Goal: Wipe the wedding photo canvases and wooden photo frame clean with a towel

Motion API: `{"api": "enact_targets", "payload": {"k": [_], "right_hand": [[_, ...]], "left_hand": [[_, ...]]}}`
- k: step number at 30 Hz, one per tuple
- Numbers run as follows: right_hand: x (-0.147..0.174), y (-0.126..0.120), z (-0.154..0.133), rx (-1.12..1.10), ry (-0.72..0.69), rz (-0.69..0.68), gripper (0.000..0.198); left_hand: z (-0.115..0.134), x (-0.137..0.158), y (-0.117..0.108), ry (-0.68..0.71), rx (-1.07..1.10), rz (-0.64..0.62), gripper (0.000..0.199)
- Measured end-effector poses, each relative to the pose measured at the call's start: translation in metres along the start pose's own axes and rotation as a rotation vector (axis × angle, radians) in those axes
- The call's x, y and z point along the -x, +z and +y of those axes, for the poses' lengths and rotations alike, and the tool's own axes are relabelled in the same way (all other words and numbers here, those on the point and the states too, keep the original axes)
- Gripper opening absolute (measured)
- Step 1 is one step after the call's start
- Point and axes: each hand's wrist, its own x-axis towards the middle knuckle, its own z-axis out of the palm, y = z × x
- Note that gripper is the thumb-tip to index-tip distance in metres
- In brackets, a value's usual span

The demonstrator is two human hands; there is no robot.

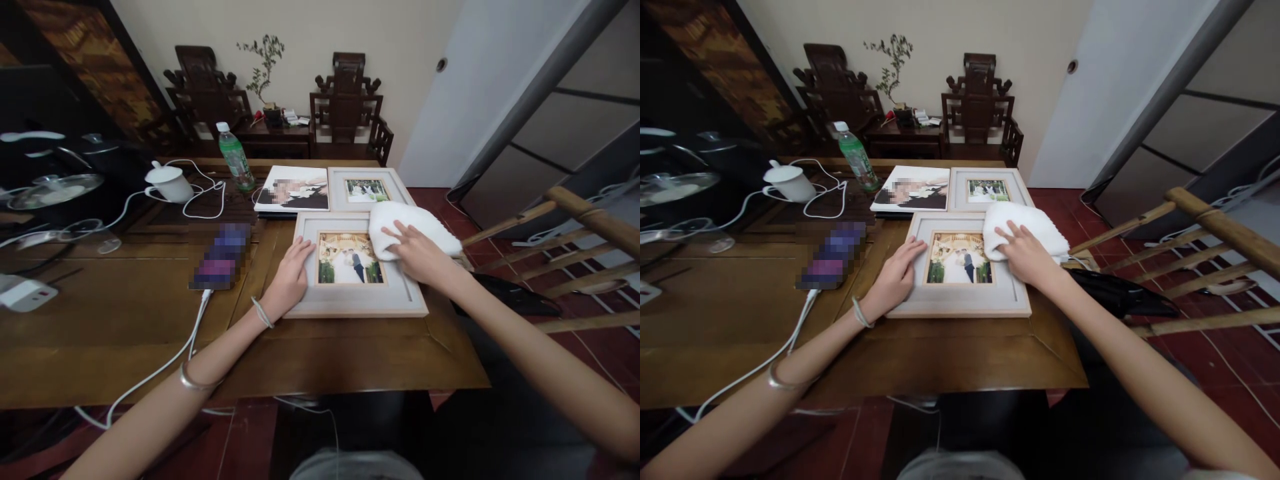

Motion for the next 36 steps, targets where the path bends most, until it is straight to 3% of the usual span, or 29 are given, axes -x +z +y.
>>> {"api": "enact_targets", "payload": {"k": [8,12,17,28,32,36], "right_hand": [[0.082,-0.049,-0.057,-0.274,-0.093,-0.170,0.054],[0.094,-0.060,-0.079,-0.406,-0.200,-0.202,0.045],[0.065,-0.048,-0.088,-0.382,-0.242,-0.159,0.048],[-0.058,0.003,-0.015,-0.052,0.031,0.115,0.057],[-0.062,0.007,-0.026,-0.005,0.036,0.066,0.054],[-0.027,-0.001,-0.054,0.001,-0.019,-0.019,0.047]], "left_hand": [[0.000,0.002,0.004,-0.027,-0.020,0.005,0.053],[0.004,0.001,0.005,-0.066,-0.047,0.000,0.047],[0.006,-0.001,0.002,-0.062,-0.091,-0.037,0.043],[0.000,0.000,-0.003,-0.001,-0.016,-0.033,0.050],[-0.001,-0.001,-0.003,0.005,0.008,-0.025,0.050],[-0.002,-0.001,-0.003,0.031,-0.016,-0.004,0.050]]}}
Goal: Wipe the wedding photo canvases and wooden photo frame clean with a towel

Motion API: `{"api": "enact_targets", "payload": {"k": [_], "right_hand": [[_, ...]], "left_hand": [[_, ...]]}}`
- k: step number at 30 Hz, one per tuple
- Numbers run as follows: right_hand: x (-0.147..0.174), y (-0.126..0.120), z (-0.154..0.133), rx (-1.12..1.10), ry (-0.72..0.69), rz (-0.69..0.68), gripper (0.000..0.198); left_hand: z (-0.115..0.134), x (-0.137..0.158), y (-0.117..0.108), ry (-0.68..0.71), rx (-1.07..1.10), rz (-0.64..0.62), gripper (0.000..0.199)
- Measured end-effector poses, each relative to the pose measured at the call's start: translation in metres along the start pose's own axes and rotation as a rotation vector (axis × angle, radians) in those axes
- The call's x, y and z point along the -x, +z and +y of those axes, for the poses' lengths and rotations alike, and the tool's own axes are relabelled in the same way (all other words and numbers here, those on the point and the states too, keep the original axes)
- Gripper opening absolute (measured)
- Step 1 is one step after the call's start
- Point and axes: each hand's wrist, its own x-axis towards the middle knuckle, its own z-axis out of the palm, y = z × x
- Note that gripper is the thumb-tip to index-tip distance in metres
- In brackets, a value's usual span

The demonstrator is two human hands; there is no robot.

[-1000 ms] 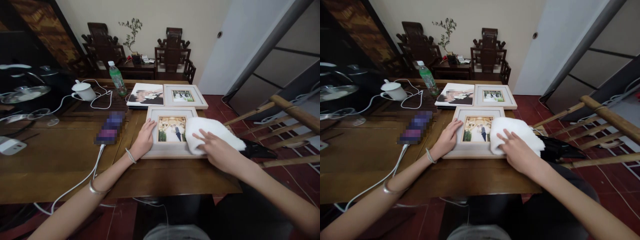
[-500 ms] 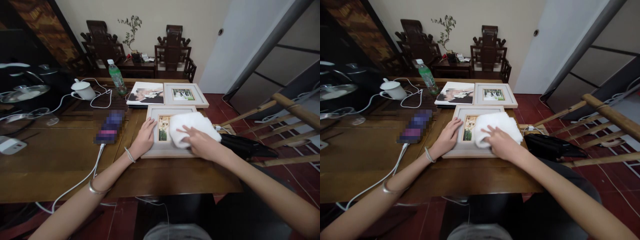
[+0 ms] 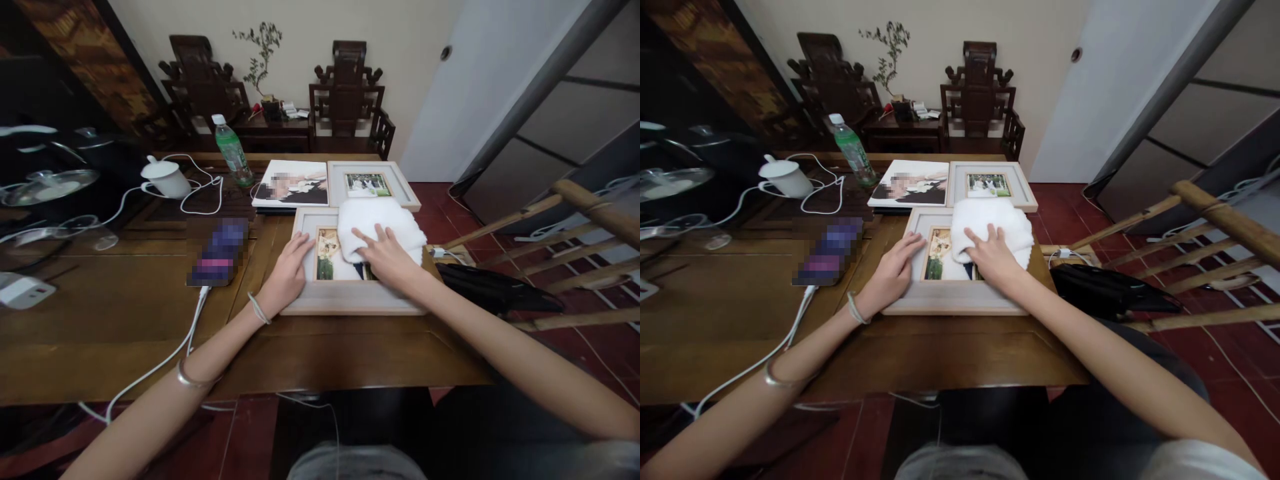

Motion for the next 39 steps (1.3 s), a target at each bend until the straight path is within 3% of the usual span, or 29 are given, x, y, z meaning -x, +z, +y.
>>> {"api": "enact_targets", "payload": {"k": [7,11,16,22,26,29,34,39], "right_hand": [[0.081,-0.054,-0.036,-0.203,-0.154,-0.176,0.053],[0.096,-0.067,-0.046,-0.311,-0.180,-0.211,0.051],[0.070,-0.037,-0.033,-0.311,-0.085,-0.098,0.060],[0.003,0.003,0.016,-0.177,0.058,0.071,0.059],[-0.032,0.014,0.034,-0.113,0.081,0.133,0.055],[-0.037,0.015,0.029,-0.094,0.071,0.101,0.055],[0.003,0.000,-0.004,-0.089,0.001,-0.018,0.050],[0.067,-0.043,-0.033,-0.230,-0.121,-0.138,0.052]], "left_hand": [[0.002,0.001,0.000,-0.012,-0.040,-0.008,0.051],[0.004,-0.001,-0.003,-0.010,-0.040,-0.020,0.051],[0.005,-0.003,-0.007,0.005,-0.036,-0.029,0.052],[0.003,-0.002,-0.005,-0.016,-0.033,-0.045,0.051],[0.005,-0.002,-0.005,-0.063,-0.081,-0.066,0.045],[0.009,-0.002,-0.006,-0.093,-0.119,-0.086,0.042],[0.011,-0.003,-0.005,-0.097,-0.162,-0.128,0.045],[0.010,-0.004,-0.002,-0.090,-0.195,-0.115,0.045]]}}
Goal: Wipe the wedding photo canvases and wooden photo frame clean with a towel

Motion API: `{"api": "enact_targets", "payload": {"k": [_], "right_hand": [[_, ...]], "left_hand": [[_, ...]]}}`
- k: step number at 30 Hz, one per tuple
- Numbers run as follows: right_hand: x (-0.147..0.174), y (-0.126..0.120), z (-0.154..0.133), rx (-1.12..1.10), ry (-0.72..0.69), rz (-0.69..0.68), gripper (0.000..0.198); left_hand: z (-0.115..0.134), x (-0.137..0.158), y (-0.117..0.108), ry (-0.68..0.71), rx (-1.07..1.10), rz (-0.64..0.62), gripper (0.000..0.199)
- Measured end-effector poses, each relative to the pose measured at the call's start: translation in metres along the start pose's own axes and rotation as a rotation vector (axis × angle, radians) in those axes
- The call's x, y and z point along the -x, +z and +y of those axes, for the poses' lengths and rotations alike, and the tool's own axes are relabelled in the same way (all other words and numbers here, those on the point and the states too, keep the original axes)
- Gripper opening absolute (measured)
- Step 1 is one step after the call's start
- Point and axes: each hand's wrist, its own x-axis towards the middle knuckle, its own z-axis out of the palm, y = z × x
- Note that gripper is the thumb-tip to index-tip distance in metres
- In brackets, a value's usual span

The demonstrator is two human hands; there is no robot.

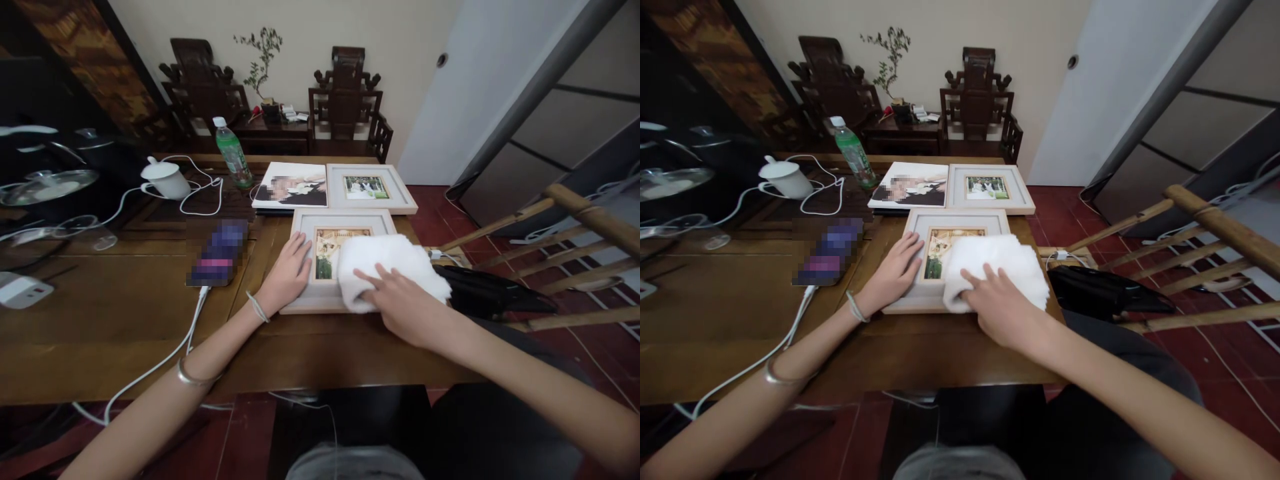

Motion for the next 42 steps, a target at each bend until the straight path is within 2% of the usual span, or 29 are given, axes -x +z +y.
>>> {"api": "enact_targets", "payload": {"k": [3,5,9,14,18,22,26,30,35,38,42], "right_hand": [[0.024,-0.018,-0.022,-0.133,-0.026,-0.052,0.054],[0.029,-0.022,-0.032,-0.201,-0.058,-0.073,0.054],[0.011,-0.004,-0.034,-0.213,-0.103,0.012,0.058],[-0.042,0.025,0.008,-0.124,0.032,0.173,0.059],[-0.087,0.026,0.052,-0.030,0.146,0.287,0.061],[-0.114,0.022,0.071,0.061,0.129,0.298,0.057],[-0.103,0.022,0.052,0.081,0.069,0.209,0.058],[-0.058,0.015,0.013,-0.013,0.021,0.061,0.060],[-0.005,-0.005,-0.024,-0.194,-0.108,-0.022,0.058],[-0.002,-0.009,-0.038,-0.235,-0.174,-0.029,0.055],[-0.033,-0.002,-0.045,-0.145,-0.157,0.024,0.049]], "left_hand": [[-0.001,0.000,0.001,0.011,-0.006,0.021,0.044],[-0.002,-0.001,0.001,0.019,-0.007,0.028,0.044],[-0.004,-0.001,0.002,0.029,0.003,0.036,0.044],[-0.006,0.000,0.002,0.039,0.052,0.050,0.042],[-0.005,0.000,0.002,0.036,0.047,0.031,0.044],[-0.005,0.000,0.001,0.037,0.033,0.020,0.046],[-0.006,0.000,0.002,0.037,0.036,0.027,0.046],[-0.005,0.000,0.003,0.031,0.052,0.031,0.044],[0.000,-0.001,0.002,0.010,0.080,0.031,0.046],[0.003,-0.001,-0.001,-0.013,0.200,0.054,0.047],[0.006,0.000,-0.003,-0.067,0.352,0.080,0.051]]}}
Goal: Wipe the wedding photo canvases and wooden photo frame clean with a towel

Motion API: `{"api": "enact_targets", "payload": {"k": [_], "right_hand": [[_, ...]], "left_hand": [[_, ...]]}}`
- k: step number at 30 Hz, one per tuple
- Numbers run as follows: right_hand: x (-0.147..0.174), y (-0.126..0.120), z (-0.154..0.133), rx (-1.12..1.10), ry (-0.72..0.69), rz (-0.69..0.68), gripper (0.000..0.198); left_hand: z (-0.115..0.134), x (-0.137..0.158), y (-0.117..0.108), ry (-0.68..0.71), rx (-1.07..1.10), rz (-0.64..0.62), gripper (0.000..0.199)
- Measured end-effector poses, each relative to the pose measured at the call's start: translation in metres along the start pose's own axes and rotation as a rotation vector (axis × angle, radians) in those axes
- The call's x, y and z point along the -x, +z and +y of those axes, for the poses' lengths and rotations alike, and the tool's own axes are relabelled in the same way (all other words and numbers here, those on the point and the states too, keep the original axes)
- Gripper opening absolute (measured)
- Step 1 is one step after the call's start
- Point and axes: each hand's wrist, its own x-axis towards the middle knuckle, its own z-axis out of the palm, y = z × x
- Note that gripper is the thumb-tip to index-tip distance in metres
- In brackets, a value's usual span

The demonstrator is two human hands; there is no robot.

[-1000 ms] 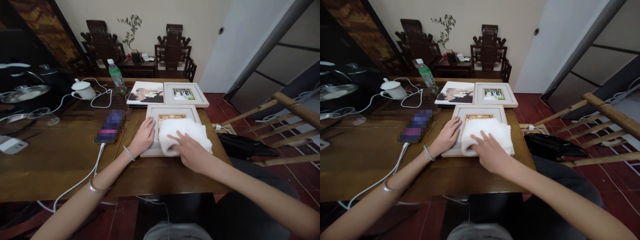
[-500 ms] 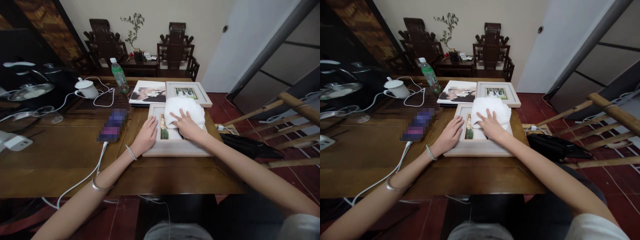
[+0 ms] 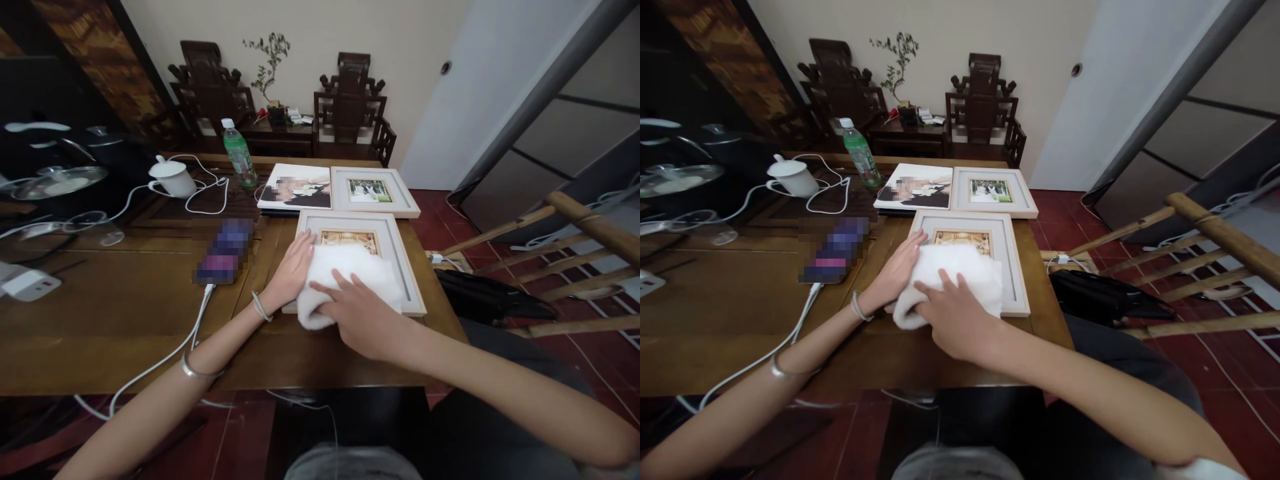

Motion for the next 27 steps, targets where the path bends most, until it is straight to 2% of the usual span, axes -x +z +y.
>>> {"api": "enact_targets", "payload": {"k": [6,9,11,14,17,22,24,27], "right_hand": [[-0.060,0.006,0.040,0.091,0.125,0.065,0.043],[-0.083,0.006,0.062,0.148,0.157,0.185,0.043],[-0.094,0.007,0.070,0.186,0.173,0.254,0.041],[-0.096,0.010,0.068,0.198,0.190,0.263,0.040],[-0.077,0.015,0.053,0.171,0.144,0.190,0.041],[-0.013,0.019,0.031,0.096,-0.066,0.124,0.040],[0.015,0.016,0.031,0.096,-0.044,0.102,0.042],[0.051,0.009,0.041,0.137,0.091,0.057,0.046]], "left_hand": [[0.005,0.001,0.000,-0.021,0.039,0.014,0.056],[0.006,0.001,0.000,-0.012,0.008,-0.001,0.057],[0.006,0.001,-0.001,-0.006,-0.006,0.007,0.058],[0.005,0.002,-0.002,0.004,-0.023,0.032,0.059],[0.005,0.002,-0.002,0.001,-0.017,0.042,0.060],[0.003,0.002,-0.001,-0.022,-0.029,0.027,0.058],[0.000,0.002,0.000,-0.001,-0.071,0.003,0.057],[-0.005,0.002,0.002,0.052,-0.125,-0.014,0.056]]}}
